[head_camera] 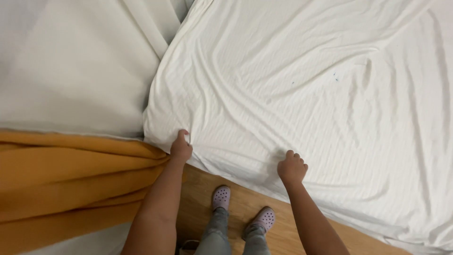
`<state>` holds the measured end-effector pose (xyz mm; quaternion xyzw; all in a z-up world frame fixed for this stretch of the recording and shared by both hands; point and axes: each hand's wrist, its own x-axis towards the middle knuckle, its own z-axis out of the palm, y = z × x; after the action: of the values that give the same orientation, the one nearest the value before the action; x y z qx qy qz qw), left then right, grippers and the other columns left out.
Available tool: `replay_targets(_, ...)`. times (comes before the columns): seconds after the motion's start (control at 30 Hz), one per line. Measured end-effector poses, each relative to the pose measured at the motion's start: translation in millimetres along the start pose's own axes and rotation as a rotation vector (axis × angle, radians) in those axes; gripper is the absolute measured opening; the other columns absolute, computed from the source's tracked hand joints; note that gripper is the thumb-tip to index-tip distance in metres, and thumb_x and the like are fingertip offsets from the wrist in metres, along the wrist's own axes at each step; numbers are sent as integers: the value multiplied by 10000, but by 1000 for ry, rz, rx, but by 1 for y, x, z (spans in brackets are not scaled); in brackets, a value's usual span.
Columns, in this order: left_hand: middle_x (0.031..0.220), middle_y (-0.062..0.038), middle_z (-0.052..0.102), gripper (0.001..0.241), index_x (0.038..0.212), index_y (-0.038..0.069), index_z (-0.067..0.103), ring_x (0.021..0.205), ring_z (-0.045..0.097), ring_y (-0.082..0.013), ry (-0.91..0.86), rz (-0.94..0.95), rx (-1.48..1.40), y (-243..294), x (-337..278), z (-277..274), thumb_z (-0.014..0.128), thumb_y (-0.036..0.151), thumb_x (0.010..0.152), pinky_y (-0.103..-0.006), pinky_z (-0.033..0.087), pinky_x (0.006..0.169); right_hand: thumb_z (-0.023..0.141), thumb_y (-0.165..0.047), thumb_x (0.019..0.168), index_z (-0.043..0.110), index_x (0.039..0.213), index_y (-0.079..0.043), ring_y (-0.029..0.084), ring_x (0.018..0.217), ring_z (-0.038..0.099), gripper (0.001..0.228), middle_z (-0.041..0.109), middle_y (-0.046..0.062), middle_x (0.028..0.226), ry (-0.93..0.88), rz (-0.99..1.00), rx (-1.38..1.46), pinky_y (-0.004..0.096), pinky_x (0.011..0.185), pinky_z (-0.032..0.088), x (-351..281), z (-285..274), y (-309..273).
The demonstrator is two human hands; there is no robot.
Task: The person spreads a white fitted sheet over a striped mattress, starting at one corner and working around the edges to tuck the elasticized corners under the mattress. They smooth the sheet across the surface and adjust the edges to fit snugly.
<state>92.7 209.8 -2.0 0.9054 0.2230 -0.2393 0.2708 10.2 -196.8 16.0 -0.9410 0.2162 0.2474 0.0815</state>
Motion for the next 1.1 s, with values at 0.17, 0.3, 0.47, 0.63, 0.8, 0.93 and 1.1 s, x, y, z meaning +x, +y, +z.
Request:
replay_targets(0.17,1242,-188,667,438,1364,133,467,1148,656,-358,-91,44,243,-15,23,-5,587,50,951,-456,539,970,650,-206,876,557,1244,-59,292,1092,605,406,620,146,1184,-7,-6,46,497,942,449,-30,-30,-39)
replay_targets(0.3,1418,-200,525,737,1566,205,241,1275,554,-388,-150,-125,338,34,-20,-50,650,197,953,-504,485,1044,673,-285,889,560,1256,-112,298,1140,584,421,612,122,1217,10,-112,143,507,1012,404,-49,-55,-32)
replay_targets(0.47,1517,-178,421,956,1637,269,134,1362,473,-373,-171,-114,364,95,-66,-56,744,352,906,-547,423,1105,690,-320,905,575,1288,-132,304,1203,560,442,608,116,1279,-18,-75,173,530,1053,366,-51,-89,15)
replay_targets(0.63,1518,-142,414,964,1630,320,147,1367,473,-331,-173,8,302,171,-124,-5,753,377,883,-532,434,1099,675,-331,931,607,1284,-155,294,1263,545,401,610,103,1316,-15,-41,201,537,1096,340,-60,-126,100)
replay_targets(0.8,1523,-135,404,931,1615,323,196,1372,470,-327,-208,117,220,238,-196,61,754,392,873,-532,434,1094,670,-361,939,629,1275,-164,302,1257,560,392,619,104,1317,20,-24,144,543,1085,359,-75,-164,217)
replay_targets(0.93,1529,-140,395,892,1594,291,261,1381,465,-335,-240,219,149,279,-254,115,752,414,860,-512,458,1087,661,-361,951,643,1263,-157,298,1220,593,374,650,101,1280,55,-13,131,543,1066,383,-85,-193,311)
replay_targets(1.1,1530,-160,380,876,1589,275,272,1387,452,-352,-309,236,114,310,-297,172,735,431,861,-497,475,1080,650,-370,958,645,1262,-165,278,1136,645,366,649,85,1295,70,-15,113,496,1017,442,-98,-223,380)
